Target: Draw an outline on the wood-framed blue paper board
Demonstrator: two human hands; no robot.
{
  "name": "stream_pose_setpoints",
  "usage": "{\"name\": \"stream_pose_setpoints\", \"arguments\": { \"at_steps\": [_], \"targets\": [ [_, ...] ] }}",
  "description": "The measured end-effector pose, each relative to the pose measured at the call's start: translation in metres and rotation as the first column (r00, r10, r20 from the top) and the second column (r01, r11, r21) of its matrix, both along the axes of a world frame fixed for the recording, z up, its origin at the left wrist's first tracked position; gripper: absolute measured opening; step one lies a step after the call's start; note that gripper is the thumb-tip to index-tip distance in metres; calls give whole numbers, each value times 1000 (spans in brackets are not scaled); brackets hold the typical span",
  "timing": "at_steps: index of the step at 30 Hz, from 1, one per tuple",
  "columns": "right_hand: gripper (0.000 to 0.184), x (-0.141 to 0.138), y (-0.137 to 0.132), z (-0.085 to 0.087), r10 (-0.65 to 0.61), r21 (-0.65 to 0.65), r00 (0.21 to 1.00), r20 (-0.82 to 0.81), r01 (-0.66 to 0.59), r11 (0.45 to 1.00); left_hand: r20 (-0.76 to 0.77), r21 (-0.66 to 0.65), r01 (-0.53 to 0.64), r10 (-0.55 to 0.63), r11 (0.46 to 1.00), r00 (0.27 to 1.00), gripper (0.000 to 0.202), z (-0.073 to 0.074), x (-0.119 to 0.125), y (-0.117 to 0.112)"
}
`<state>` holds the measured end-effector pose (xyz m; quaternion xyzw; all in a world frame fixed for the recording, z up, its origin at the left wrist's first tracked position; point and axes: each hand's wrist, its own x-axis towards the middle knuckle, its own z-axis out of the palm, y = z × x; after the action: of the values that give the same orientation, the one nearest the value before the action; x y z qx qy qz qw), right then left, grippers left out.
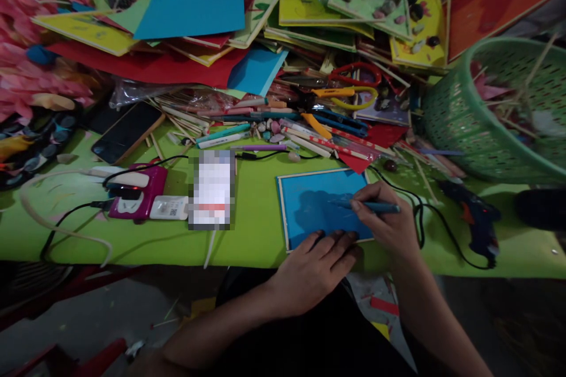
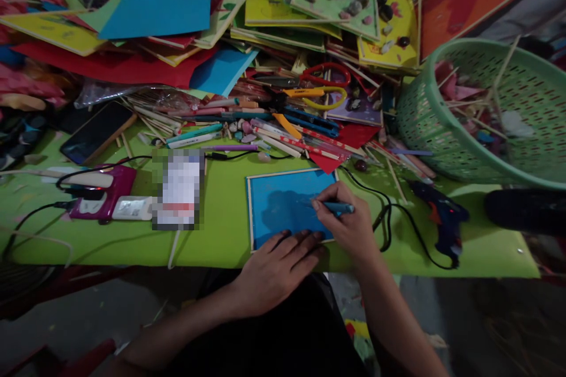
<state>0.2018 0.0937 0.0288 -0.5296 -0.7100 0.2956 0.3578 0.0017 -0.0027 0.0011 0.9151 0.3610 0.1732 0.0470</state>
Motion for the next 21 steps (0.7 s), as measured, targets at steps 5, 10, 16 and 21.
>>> {"name": "stream_pose_setpoints", "arguments": {
  "at_steps": [5,10,16,21],
  "targets": [
    [11,-6,0,1,13,14,1000,-1,-13,1000,-1,-6,-7,7,1000,1000,40,-4,1,-1],
    [11,-10,1,2,35,35,999,-4,-35,999,5,-6,2,-2,1000,1000,40,-4,1,-2],
    [11,-1,-3,-2,-47,9,995,-92,48,999,-15,-7,7,-7,1000,1000,41,-3,0,-1],
    [13,8,-10,-8,-112,3,988,-105,113,994,-12,-1,4,-4,1000,1000,41,-3,0,-1]
  ]
}}
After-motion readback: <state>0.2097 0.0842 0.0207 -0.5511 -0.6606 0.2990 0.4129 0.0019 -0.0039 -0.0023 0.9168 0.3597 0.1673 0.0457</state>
